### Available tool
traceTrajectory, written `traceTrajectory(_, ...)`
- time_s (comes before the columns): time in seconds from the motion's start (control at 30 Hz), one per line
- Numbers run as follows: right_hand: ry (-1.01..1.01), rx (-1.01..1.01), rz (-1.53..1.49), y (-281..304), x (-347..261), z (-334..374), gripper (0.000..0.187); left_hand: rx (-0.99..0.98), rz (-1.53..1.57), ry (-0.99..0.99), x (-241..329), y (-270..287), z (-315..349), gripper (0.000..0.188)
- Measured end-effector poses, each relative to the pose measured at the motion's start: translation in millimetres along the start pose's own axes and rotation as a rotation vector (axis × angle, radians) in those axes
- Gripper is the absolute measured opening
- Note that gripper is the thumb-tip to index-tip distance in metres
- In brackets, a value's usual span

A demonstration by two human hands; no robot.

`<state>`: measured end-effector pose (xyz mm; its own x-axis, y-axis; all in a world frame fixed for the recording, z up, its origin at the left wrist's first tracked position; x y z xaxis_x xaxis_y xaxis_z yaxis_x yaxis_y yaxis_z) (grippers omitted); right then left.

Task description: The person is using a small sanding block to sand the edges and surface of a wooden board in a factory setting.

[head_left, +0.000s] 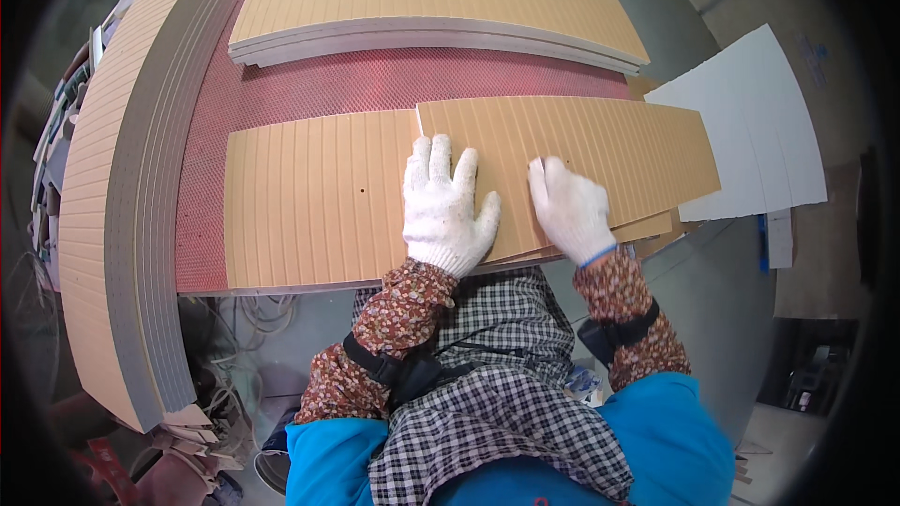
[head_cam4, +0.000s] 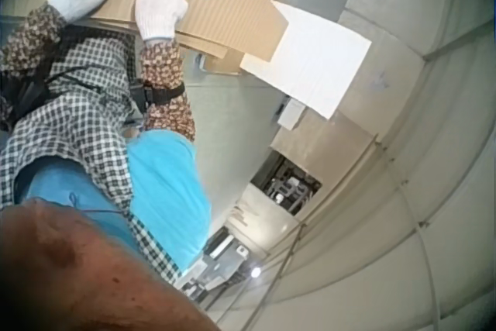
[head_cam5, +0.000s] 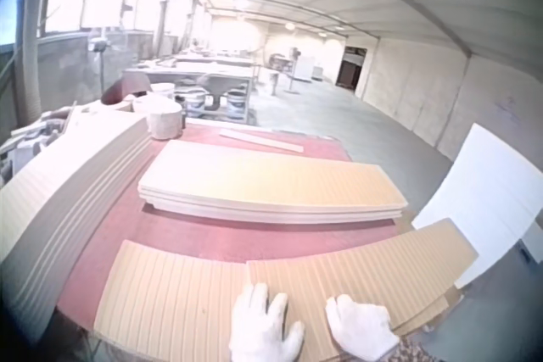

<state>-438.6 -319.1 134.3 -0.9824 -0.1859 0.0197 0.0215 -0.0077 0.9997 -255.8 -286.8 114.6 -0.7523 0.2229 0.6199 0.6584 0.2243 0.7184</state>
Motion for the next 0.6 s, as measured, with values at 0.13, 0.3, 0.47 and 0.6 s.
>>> traceTrajectory(0.13, -0.029, 0.103, -0.062, 7.9, -7.3, 62.6, 0.034, -0.008, -0.032, 0.009, -4.3, -2.0, 1.3, 0.062)
traceTrajectory(0.3, 0.018, 0.2, -0.031, -4.3, -5.7, 114.0, 0.029, -0.007, -0.046, 0.018, -4.1, -4.2, 3.0, 0.062)
traceTrajectory(0.47, -0.028, 0.185, -0.135, 3.5, -14.3, 116.4, 0.028, 0.102, -0.075, 0.042, -6.7, -0.1, 6.0, 0.059)
traceTrajectory(0.6, -0.004, 0.181, -0.161, 4.6, -20.8, 114.1, 0.028, 0.106, -0.095, 0.081, -9.0, -0.5, 6.4, 0.058)
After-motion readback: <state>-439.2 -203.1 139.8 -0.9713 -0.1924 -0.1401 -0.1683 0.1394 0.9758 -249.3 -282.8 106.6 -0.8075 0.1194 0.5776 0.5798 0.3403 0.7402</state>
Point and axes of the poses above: each hand's wrist, its own z-axis away from the middle knuckle, its own y-axis out of the back of the hand, x = y × z, the point moved 6 cm from there along -z, towards the middle knuckle
